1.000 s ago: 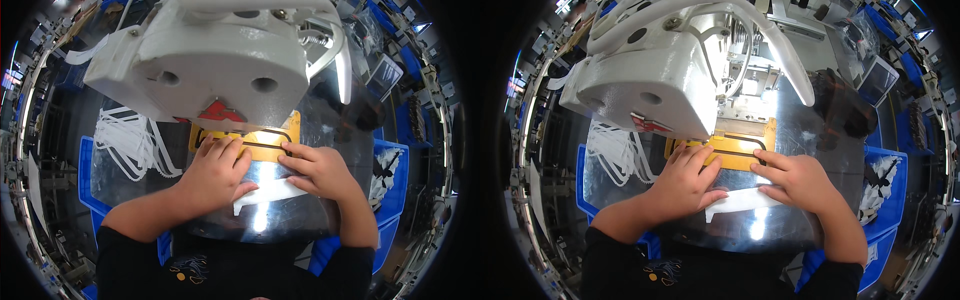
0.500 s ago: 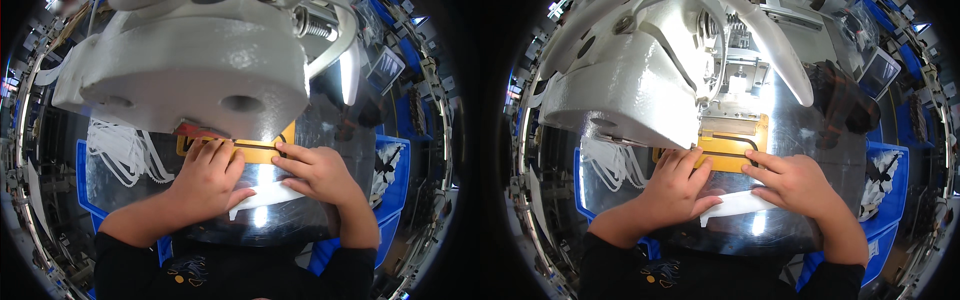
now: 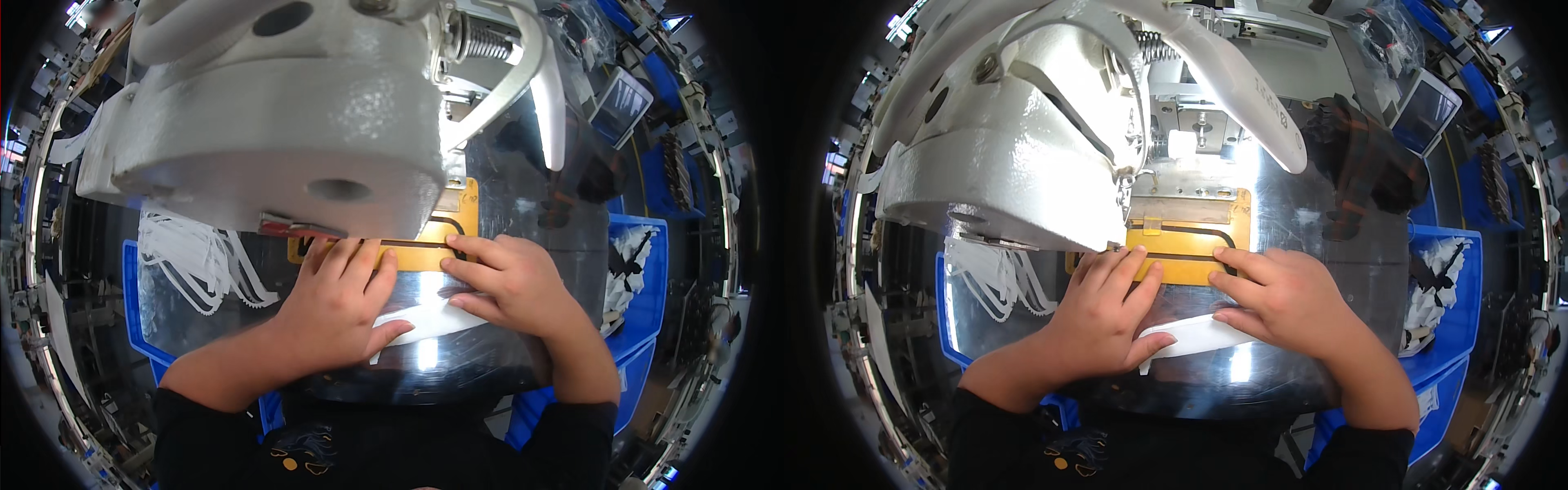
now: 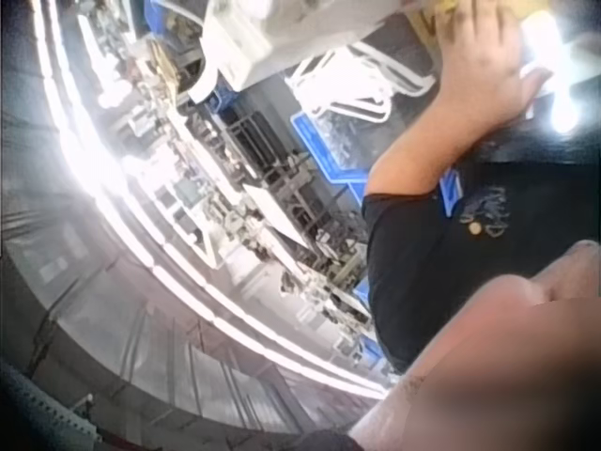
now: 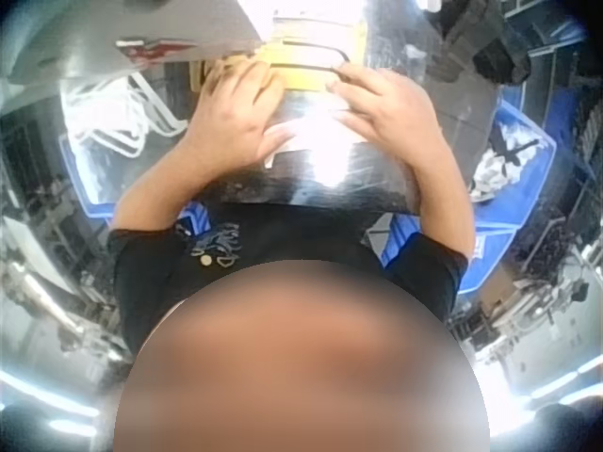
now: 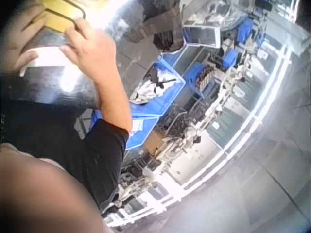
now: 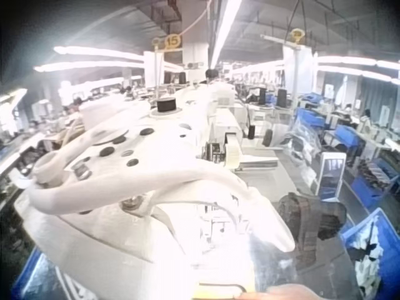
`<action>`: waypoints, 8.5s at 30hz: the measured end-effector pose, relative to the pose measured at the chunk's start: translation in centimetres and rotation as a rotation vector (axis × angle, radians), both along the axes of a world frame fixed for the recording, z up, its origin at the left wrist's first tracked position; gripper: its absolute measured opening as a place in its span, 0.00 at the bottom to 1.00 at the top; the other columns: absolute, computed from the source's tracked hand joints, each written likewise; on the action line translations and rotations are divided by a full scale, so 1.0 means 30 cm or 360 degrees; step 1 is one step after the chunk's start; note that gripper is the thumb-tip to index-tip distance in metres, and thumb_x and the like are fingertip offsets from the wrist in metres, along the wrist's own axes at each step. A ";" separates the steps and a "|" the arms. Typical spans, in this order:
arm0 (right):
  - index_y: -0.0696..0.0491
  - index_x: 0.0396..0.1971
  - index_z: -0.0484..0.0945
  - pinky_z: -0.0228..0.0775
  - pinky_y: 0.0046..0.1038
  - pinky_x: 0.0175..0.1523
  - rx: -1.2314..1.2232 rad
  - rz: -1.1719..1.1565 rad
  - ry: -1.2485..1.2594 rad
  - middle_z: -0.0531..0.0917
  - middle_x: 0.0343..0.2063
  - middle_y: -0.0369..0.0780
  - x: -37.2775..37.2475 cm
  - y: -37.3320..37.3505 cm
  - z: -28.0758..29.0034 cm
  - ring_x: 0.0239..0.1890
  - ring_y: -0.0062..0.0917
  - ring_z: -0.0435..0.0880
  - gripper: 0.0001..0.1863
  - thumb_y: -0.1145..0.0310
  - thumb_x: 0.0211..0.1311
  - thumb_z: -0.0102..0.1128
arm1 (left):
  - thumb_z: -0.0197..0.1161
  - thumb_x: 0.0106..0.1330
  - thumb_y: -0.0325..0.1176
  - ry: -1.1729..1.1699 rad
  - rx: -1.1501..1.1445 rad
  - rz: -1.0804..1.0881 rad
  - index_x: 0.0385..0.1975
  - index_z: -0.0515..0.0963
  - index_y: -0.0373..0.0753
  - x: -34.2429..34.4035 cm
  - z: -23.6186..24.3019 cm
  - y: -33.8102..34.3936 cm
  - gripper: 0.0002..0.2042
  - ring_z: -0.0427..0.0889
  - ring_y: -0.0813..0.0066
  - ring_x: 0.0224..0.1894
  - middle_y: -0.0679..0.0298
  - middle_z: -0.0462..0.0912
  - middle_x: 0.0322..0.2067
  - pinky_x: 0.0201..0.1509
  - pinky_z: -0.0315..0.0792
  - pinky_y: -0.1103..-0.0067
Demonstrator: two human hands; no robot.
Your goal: Sewing fabric components using an industrial sewing machine with a jig.
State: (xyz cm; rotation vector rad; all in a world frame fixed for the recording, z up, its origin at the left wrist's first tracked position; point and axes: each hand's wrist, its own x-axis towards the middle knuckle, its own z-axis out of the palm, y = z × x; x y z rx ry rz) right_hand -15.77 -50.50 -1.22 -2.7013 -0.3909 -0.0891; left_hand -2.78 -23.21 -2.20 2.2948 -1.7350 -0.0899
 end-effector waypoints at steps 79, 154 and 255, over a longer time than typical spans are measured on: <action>0.50 0.57 0.89 0.70 0.43 0.68 -0.0254 -0.0160 -0.0065 0.86 0.64 0.45 0.036 -0.004 0.002 0.67 0.40 0.83 0.24 0.53 0.67 0.75 | 0.73 0.71 0.57 0.0040 -0.0078 0.0188 0.68 0.77 0.38 0.103 -0.037 0.093 0.35 0.73 0.50 0.71 0.52 0.73 0.66 0.79 0.65 0.53; 0.49 0.65 0.86 0.62 0.50 0.76 -0.0041 -0.0012 0.0099 0.84 0.70 0.41 0.025 -0.042 -0.049 0.76 0.46 0.74 0.31 0.44 0.71 0.69 | 0.78 0.61 0.62 -0.0022 -0.0063 0.0252 0.69 0.76 0.43 0.177 -0.068 0.109 0.41 0.74 0.43 0.71 0.52 0.79 0.65 0.75 0.64 0.50; 0.54 0.43 0.86 0.79 0.39 0.55 -0.0700 -0.0234 -0.0983 0.89 0.43 0.39 0.024 -0.132 -0.025 0.45 0.34 0.89 0.12 0.73 0.58 0.66 | 0.76 0.67 0.53 0.0115 -0.0126 -0.0300 0.60 0.86 0.37 0.092 -0.027 0.085 0.29 0.80 0.52 0.69 0.50 0.83 0.63 0.80 0.66 0.54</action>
